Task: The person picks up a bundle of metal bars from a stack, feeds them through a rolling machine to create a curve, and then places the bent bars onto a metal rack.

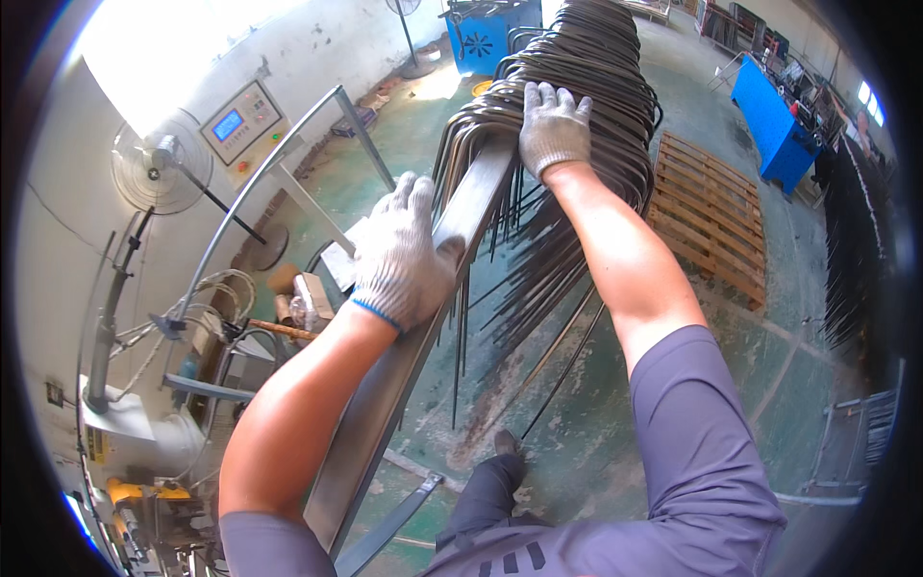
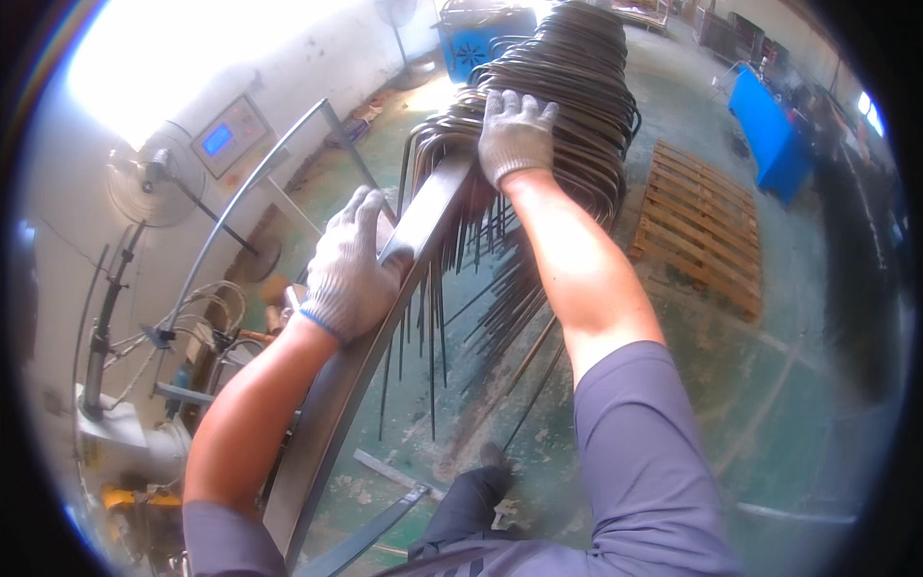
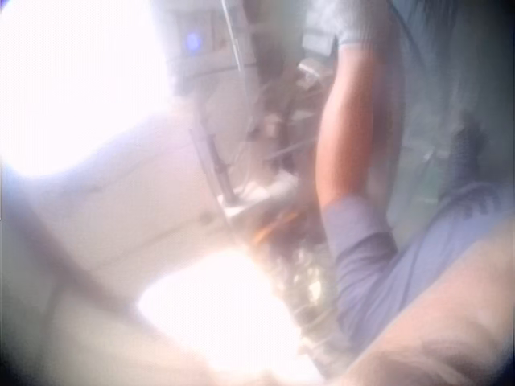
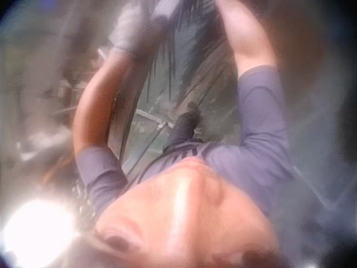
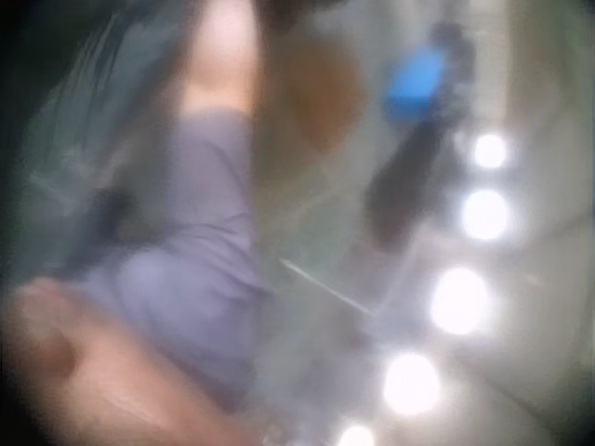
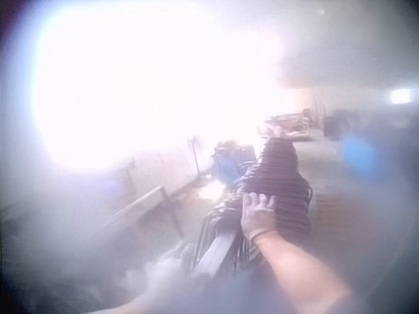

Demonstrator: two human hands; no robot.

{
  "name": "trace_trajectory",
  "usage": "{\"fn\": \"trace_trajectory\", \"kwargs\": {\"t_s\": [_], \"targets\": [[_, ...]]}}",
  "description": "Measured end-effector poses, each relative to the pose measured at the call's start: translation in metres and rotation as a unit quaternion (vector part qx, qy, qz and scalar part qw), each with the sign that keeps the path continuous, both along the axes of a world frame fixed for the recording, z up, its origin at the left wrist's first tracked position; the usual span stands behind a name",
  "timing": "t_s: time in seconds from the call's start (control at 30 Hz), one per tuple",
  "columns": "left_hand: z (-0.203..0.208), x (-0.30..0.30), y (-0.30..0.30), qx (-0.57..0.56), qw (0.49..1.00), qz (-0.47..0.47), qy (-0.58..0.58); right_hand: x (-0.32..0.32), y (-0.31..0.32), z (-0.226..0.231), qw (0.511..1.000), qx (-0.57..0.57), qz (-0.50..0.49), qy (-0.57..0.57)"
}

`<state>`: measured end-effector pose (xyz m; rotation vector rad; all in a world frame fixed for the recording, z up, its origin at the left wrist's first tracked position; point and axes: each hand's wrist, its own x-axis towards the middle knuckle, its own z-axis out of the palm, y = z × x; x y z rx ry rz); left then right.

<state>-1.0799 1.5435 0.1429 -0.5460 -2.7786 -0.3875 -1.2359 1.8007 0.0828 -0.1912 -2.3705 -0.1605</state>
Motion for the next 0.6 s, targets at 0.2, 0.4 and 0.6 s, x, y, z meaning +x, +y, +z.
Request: {"fn": "trace_trajectory", "kwargs": {"t_s": [0.2, 0.4, 0.6], "targets": [[0.009, -0.12, 0.076, 0.09, 0.974, -0.043, -0.203, -0.091, 0.056, -0.003, 0.997, 0.057, 0.057, 0.008], [0.004, -0.165, 0.123, 0.01, 0.968, -0.072, -0.239, -0.181, 0.136, 0.003, 0.996, 0.079, 0.05, 0.013], [0.003, -0.208, 0.149, 0.051, 0.97, -0.058, -0.232, -0.255, 0.183, 0.004, 0.995, 0.079, 0.069, 0.003]]}}
